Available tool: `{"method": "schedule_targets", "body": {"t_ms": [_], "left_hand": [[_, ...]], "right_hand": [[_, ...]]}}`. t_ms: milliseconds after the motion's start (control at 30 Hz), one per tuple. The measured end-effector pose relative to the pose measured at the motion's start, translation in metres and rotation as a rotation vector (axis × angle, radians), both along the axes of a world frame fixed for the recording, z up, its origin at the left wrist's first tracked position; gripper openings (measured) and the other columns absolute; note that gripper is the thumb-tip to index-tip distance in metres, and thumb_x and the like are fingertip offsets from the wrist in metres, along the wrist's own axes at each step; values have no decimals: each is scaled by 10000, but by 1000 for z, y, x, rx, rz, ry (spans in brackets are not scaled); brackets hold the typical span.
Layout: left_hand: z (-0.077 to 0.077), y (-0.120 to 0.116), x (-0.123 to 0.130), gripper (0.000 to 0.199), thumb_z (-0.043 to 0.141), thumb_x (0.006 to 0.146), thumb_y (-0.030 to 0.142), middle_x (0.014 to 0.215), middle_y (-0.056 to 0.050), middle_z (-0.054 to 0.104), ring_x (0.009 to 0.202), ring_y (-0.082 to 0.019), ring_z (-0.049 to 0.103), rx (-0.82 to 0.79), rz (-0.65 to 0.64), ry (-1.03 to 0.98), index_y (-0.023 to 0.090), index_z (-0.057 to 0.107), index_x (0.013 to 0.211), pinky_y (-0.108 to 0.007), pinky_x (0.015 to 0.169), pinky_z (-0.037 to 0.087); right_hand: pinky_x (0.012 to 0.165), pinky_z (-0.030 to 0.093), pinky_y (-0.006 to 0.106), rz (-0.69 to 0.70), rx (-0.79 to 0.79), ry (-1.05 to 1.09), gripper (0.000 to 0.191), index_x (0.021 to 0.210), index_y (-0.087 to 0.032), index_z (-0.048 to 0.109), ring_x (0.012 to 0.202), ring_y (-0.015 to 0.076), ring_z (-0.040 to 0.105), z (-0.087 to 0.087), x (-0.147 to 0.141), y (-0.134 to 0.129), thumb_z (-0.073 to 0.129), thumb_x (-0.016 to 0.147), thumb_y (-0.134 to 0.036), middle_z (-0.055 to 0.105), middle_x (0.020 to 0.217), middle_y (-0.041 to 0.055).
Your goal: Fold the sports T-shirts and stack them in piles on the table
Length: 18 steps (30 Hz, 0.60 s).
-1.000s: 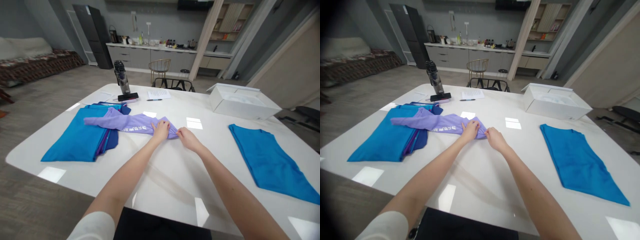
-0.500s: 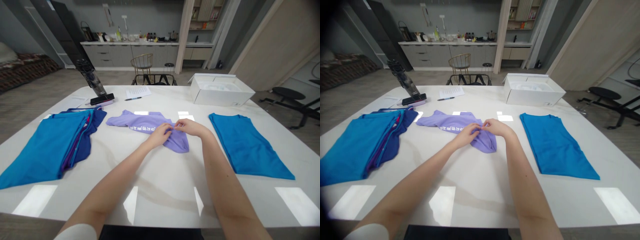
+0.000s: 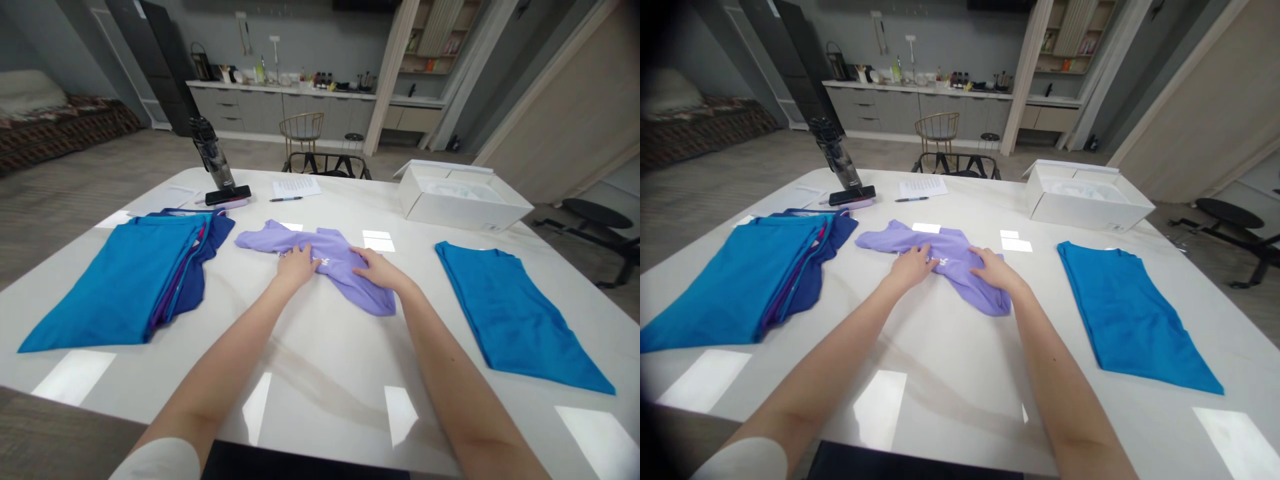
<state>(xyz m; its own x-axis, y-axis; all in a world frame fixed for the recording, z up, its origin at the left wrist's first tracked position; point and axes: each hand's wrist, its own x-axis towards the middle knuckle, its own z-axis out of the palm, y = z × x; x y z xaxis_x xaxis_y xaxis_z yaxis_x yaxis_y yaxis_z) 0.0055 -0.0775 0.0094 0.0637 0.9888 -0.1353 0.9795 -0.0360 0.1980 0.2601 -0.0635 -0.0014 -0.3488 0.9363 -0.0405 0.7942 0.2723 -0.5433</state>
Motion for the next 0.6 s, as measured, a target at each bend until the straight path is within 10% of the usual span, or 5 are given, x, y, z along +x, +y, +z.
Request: {"method": "schedule_targets", "body": {"t_ms": [133, 333, 467, 600], "left_hand": [[-17, 8, 2, 775, 402, 1034, 599, 1584, -289, 403, 1492, -436, 381, -6, -41, -50, 131, 281, 1641, -509, 1175, 325], [-43, 22, 3, 763, 451, 1006, 633, 1694, -232, 255, 1575, -451, 192, 79, -249, -118, 199, 357, 1626, -560, 1244, 213], [-42, 24, 2, 689, 508, 998, 599, 1689, -182, 299, 1573, -413, 232, 81, -365, -129, 253, 428, 1588, -573, 1249, 216], [-31, 13, 11, 589, 597, 985, 468, 1575, -207, 447, 1457, -388, 427, 199, -324, -43, 212, 523, 1510, -534, 1186, 339]], "right_hand": [[1104, 432, 353, -13, -117, -134, 692, 1493, -150, 491, 1316, 280, 582, 2, -10, -7, 752, 853, -193, 579, 1458, 168], [814, 521, 320, -30, -317, -290, 641, 1356, -164, 531, 1001, 283, 723, 29, -18, -22, 822, 797, -277, 712, 1226, 147], [588, 502, 308, -9, -543, -287, 607, 1332, -183, 533, 616, 201, 698, 45, -28, -33, 796, 803, -324, 736, 1129, 124], [596, 482, 301, 114, -524, -410, 433, 1160, -172, 671, 704, 237, 720, 53, -42, -45, 799, 785, -347, 763, 1017, 110]]}}
